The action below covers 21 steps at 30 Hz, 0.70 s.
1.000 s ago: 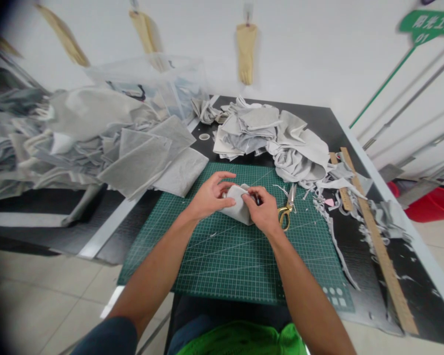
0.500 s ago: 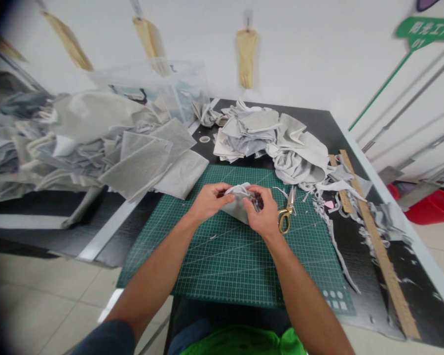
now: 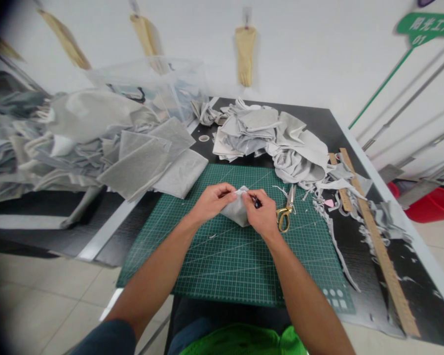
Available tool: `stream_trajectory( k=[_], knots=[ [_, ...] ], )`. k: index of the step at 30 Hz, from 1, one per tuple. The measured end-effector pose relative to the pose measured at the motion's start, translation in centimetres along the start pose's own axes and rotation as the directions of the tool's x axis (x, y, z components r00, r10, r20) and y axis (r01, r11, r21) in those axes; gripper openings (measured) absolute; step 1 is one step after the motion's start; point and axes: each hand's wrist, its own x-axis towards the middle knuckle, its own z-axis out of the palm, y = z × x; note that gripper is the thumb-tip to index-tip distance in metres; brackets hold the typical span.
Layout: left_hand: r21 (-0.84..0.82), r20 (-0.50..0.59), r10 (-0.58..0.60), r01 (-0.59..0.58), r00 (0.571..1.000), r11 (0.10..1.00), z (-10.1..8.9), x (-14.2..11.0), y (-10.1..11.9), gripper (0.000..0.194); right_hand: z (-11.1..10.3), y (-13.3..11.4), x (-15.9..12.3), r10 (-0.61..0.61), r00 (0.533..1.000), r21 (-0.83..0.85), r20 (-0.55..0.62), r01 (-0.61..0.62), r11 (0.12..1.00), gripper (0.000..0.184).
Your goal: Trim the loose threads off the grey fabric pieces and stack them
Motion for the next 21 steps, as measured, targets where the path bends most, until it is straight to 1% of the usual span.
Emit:
stream_trajectory(
  k=[5,8,10,12,14,17,21],
  knots=[
    [0.104,0.010,0.004,-0.005,1.000,0.995,0.14,-0.04,0.27,0.035,0.05,-0.01,-0.07,0.008,1.000,-0.007,0.016,-0.008,1.000,0.024],
    [0.171,0.011,0.039,-0.041,0.999,0.985,0.28,-0.06,0.17,0.036,0.08,-0.03,-0.15,0.011,0.999,-0.002,0.040,-0.011,1.000,0.022],
    [0.211,0.008,0.061,-0.061,0.998,0.975,0.40,-0.05,0.05,0.036,0.09,-0.04,-0.18,0.016,0.998,0.023,0.053,-0.017,1.000,0.024],
    [0.238,-0.003,0.074,-0.071,0.997,0.969,0.53,-0.03,-0.06,0.035,0.05,-0.02,-0.15,0.016,0.998,0.029,0.067,-0.018,0.999,0.027],
    [0.240,-0.015,0.079,-0.073,0.997,0.968,0.62,-0.04,-0.12,0.031,-0.04,0.06,-0.07,0.011,0.996,-0.011,0.084,-0.010,1.000,0.029],
    [0.228,-0.066,0.094,-0.077,0.993,0.971,0.51,-0.12,-0.20,0.028,-0.21,0.26,0.09,-0.006,0.995,-0.127,0.104,0.019,0.992,0.031],
    [0.241,-0.212,0.137,-0.084,0.968,0.967,-0.27,-0.25,-0.45,0.027,-0.23,0.77,0.27,-0.048,0.991,-0.268,0.126,0.081,0.960,0.028]
  ],
)
